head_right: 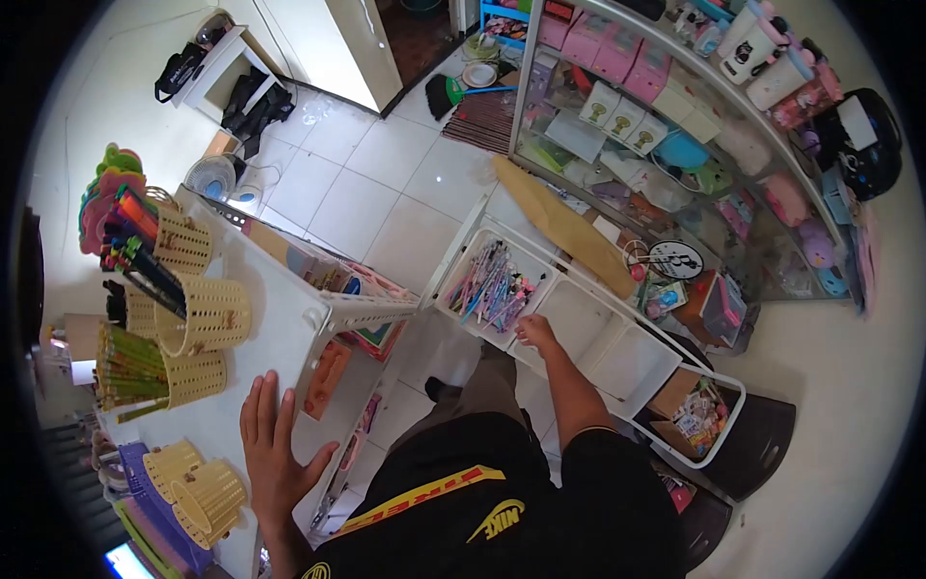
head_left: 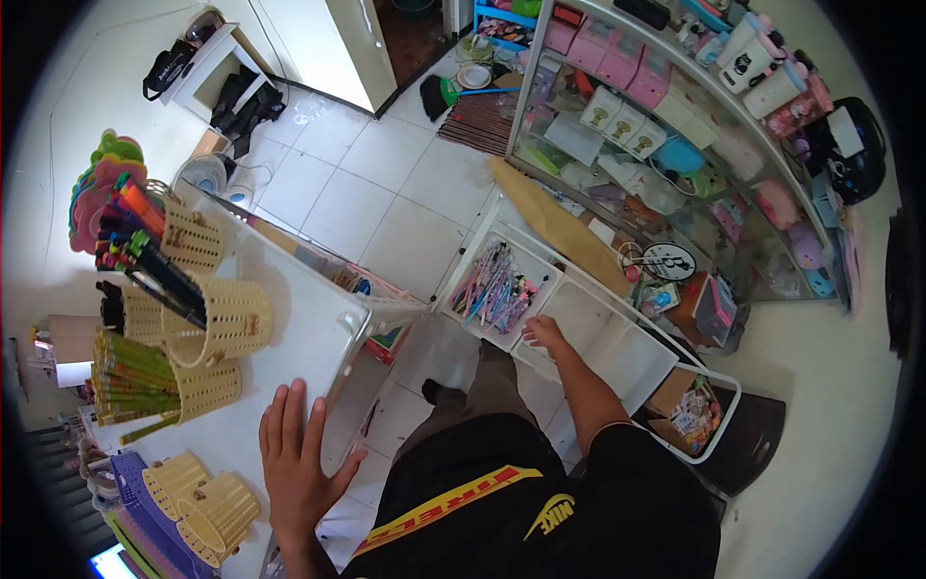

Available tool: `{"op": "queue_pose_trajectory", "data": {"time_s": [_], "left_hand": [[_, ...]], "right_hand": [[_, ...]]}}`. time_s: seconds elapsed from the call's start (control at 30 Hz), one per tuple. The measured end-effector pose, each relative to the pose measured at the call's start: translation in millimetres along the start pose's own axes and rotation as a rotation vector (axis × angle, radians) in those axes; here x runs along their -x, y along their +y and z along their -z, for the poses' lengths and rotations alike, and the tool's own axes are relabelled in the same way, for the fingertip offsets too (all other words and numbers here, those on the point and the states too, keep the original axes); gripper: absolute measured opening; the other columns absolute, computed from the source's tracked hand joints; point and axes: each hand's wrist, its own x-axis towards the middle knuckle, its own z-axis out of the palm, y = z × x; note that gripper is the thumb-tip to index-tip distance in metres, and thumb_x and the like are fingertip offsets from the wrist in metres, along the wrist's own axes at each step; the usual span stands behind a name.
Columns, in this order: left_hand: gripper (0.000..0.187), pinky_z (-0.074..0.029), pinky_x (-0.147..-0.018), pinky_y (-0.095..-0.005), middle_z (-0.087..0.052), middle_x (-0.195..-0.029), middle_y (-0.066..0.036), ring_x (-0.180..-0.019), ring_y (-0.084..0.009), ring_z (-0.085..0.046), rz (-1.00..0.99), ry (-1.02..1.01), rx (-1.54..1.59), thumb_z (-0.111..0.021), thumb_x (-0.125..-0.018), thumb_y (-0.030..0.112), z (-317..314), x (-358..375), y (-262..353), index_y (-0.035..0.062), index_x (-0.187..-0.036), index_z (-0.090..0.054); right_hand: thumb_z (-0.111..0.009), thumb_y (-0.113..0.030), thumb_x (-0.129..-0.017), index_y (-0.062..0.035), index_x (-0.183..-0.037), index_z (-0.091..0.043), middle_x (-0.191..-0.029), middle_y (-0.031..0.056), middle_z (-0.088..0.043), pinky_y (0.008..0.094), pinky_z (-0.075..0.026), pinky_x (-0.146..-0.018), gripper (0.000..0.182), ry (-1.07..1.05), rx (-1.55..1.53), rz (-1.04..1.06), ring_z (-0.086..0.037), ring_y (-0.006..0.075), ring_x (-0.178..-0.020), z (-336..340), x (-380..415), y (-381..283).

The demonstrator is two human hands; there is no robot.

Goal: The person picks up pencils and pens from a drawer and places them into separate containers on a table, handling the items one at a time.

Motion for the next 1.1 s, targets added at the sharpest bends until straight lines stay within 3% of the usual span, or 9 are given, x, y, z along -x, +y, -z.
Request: {"op": "queue_pose_trajectory", "data": {"time_s": [0.27,0.43,0.6,0.67,0.7,0.77,0.87,0.97,1.1], "left_hand": [[0.106,-0.030,-0.111,-0.0628,-0.031,-0.156,-0.027,-0.141,-0.0514,-0.031,0.021,-0.029,-0.075,-0.077,-0.074,0.063,-4,12,-3,0.0148,-0.155,-0.028],[0.112,-0.030,-0.110,-0.0640,-0.031,-0.156,-0.028,-0.140,-0.0524,-0.032,0.049,-0.003,-0.130,-0.078,-0.070,0.068,-7,16,-1,0.0169,-0.156,-0.026],[0.116,-0.031,-0.109,-0.0646,-0.030,-0.156,-0.028,-0.140,-0.0521,-0.033,0.089,0.003,-0.175,-0.077,-0.068,0.071,-9,18,-1,0.0190,-0.157,-0.025],[0.099,-0.041,-0.107,-0.0517,-0.045,-0.151,-0.021,-0.138,-0.0408,-0.044,0.021,0.087,-0.192,-0.073,-0.079,0.066,-8,6,4,0.0159,-0.155,-0.034],[0.099,-0.041,-0.107,-0.0517,-0.045,-0.151,-0.021,-0.138,-0.0408,-0.044,0.019,0.087,-0.197,-0.073,-0.079,0.066,-9,10,2,0.0159,-0.155,-0.034],[0.115,-0.031,-0.109,-0.0646,-0.031,-0.156,-0.028,-0.140,-0.0520,-0.033,0.080,0.019,-0.186,-0.077,-0.068,0.071,-11,23,-3,0.0190,-0.157,-0.025],[0.115,-0.032,-0.109,-0.0647,-0.031,-0.156,-0.028,-0.140,-0.0520,-0.033,0.088,0.007,-0.169,-0.076,-0.069,0.071,-9,21,-2,0.0191,-0.157,-0.026],[0.112,-0.031,-0.109,-0.0638,-0.031,-0.156,-0.027,-0.140,-0.0518,-0.033,0.053,0.029,-0.137,-0.077,-0.070,0.070,-9,14,-1,0.0174,-0.156,-0.028],[0.110,-0.030,-0.111,-0.0619,-0.031,-0.156,-0.027,-0.142,-0.0506,-0.031,0.027,-0.003,-0.066,-0.078,-0.070,0.068,-2,8,-2,0.0151,-0.154,-0.031]], "right_hand": [[-0.066,-0.031,-0.091,-0.0031,-0.110,-0.061,-0.094,0.0124,-0.069,0.0366,-0.057,-0.057,0.034,0.121,-0.193,-0.214,-0.070,0.0240,-0.073,-66,-106,59],[-0.067,-0.026,-0.089,-0.0001,-0.106,-0.062,-0.085,0.0151,-0.069,0.0395,-0.054,-0.049,0.031,0.470,-0.338,-0.137,-0.069,0.0261,-0.067,-90,-163,76],[-0.069,-0.022,-0.087,-0.0040,-0.108,-0.061,-0.084,0.0117,-0.069,0.0413,-0.052,-0.047,0.029,0.418,-0.302,-0.129,-0.069,0.0258,-0.068,-87,-195,93],[-0.069,-0.025,-0.085,-0.0038,-0.101,-0.068,-0.081,0.0134,-0.070,0.0459,-0.053,-0.055,0.026,0.529,-0.138,-0.030,-0.070,0.0285,-0.070,-87,-238,137],[-0.069,-0.025,-0.085,-0.0038,-0.101,-0.068,-0.081,0.0134,-0.070,0.0459,-0.053,-0.055,0.026,0.527,-0.141,-0.031,-0.070,0.0285,-0.070,-87,-232,133],[-0.071,-0.028,-0.083,-0.0023,-0.090,-0.074,-0.079,0.0179,-0.071,0.0480,-0.054,-0.067,0.027,0.592,0.404,0.117,-0.070,0.0322,-0.074,-79,-196,106],[-0.073,-0.031,-0.081,0.0010,-0.081,-0.074,-0.081,0.0212,-0.071,0.0461,-0.053,-0.081,0.032,0.603,0.411,0.113,-0.070,0.0356,-0.080,-78,-149,66],[-0.074,-0.028,-0.080,0.0042,-0.081,-0.073,-0.078,0.0180,-0.071,0.0459,-0.057,-0.072,0.032,0.585,0.510,0.188,-0.071,0.0320,-0.073,-72,-140,69],[-0.072,-0.023,-0.080,0.0054,-0.078,-0.071,-0.071,0.0130,-0.068,0.0396,-0.058,-0.058,0.028,0.341,-0.117,-0.027,-0.068,0.0250,-0.060,-42,-87,31]]}}
